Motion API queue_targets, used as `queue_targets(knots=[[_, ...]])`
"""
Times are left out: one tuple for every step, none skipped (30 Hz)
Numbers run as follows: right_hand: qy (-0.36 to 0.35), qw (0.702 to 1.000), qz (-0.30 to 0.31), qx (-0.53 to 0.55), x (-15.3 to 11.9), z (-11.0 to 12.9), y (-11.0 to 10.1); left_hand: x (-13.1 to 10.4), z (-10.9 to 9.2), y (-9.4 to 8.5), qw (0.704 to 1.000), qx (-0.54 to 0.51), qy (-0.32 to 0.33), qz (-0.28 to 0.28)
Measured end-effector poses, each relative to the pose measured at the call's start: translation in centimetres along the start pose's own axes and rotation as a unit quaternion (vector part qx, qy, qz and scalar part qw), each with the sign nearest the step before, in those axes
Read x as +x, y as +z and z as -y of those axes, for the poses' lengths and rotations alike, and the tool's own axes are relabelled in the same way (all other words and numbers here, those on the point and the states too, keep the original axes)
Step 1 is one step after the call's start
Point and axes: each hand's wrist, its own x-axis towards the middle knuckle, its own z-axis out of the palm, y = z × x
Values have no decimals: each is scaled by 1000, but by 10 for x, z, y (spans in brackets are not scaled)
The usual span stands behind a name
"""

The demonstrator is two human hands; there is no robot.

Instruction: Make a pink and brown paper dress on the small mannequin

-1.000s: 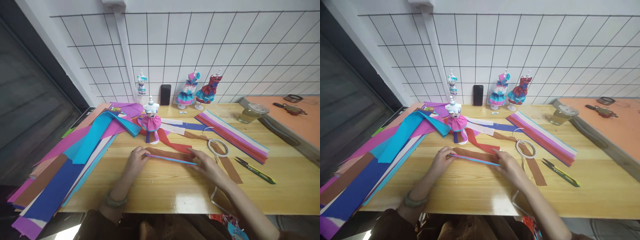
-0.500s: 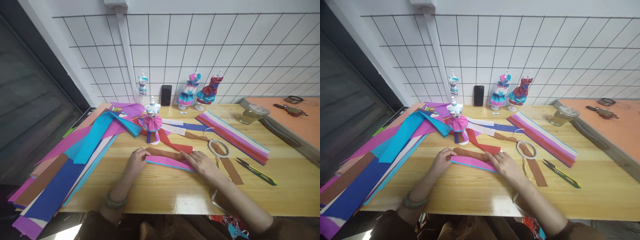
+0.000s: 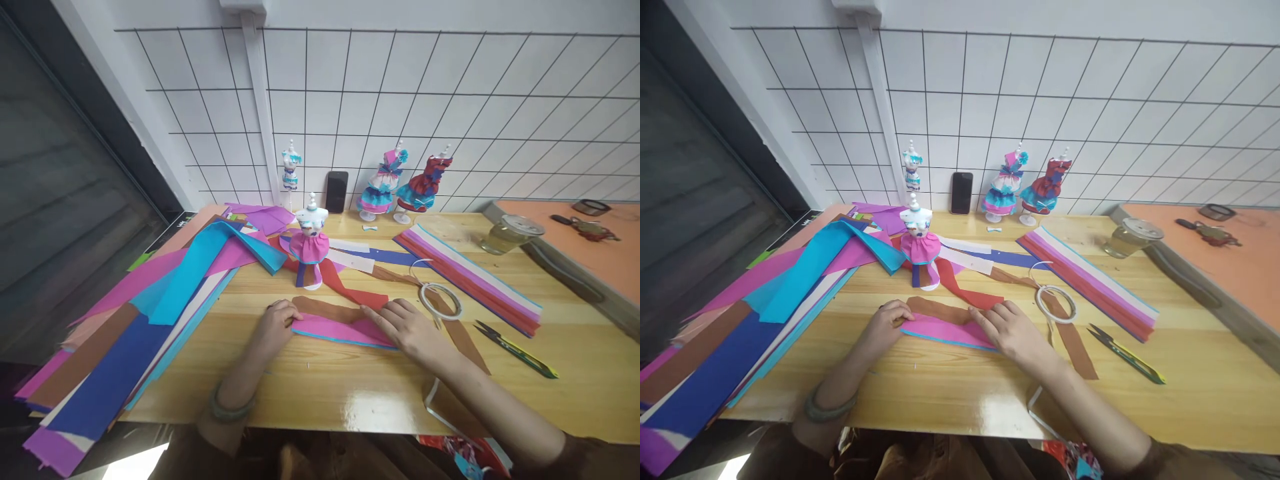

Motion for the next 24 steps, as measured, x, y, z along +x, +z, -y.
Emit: queue_targets(knots=[[-6,1000,-2,-7,1,-1,-1,0,0,0,1000,-1,0,3],[-12,1000,-3,-13,1,-1,-1,0,1,0,1000,-1,-1,5],[-19,1000,-3,-18,2,-2,-2,0,1,0,1000,-1,-2,5],[-26,999,-3,-21,3,-3,-2,-1,1,-1,1000,-1,-3,4],[-32,999,-1,-22,3,-3,-3,-1,1,-1,1000,-3,-5,3],[-38,999,0,-23,4,-3,-3,-1,1,-1,1000,-5,-6,3],[-42,999,1,-24,5,-4,-4,-1,1,-1,1000,-8,-7,3],[-46,999,2,-25,5,-4,-6,-1,1,-2,1000,-9,-6,3],[-48,999,4,-26,6,-4,-7,-1,1,-2,1000,-10,-5,2],[-50,998,4,-26,7,-4,-9,-1,1,-2,1000,-10,-4,3],[-53,998,2,-25,9,-4,-11,-1,1,-2,1000,-10,-4,3],[-55,998,1,-24,10,-3,-14,-1,1,-2,1000,-10,-4,3],[-59,998,0,-23,12,-2,-17,-1,1,-1,1000,-10,-5,3],[-62,998,-2,-21,14,-2,-21,-1,2,-1,1000,-10,-6,4],[-64,998,-3,-19,16,-1,-24,-1,2,-1,1000,-10,-6,5],[-66,998,-4,-18,18,-1,-27,-1,3,-1,1000,-10,-5,5],[-67,998,-5,-17,20,0,-31,-1,3,-1,1000,-8,-4,6],[-69,997,-6,-16,22,0,-33,-2,3,-1,1000,-5,-3,8],[-71,997,-8,-15,24,0,-36,-2,3,-1,1000,-3,-4,9],[-74,997,-9,-15,25,0,-37,-2,3,-1,1000,0,-7,8],[-77,997,-10,-15,26,0,-38,-2,2,-2,1000,3,-10,7],[-81,997,-10,-16,27,0,-39,-2,2,-2,1000,4,-15,3],[-84,996,-10,-17,28,0,-40,-2,1,-2,1000,5,-19,-5],[-86,996,-10,-17,28,0,-40,-2,0,-2,1000,3,-21,-14]])
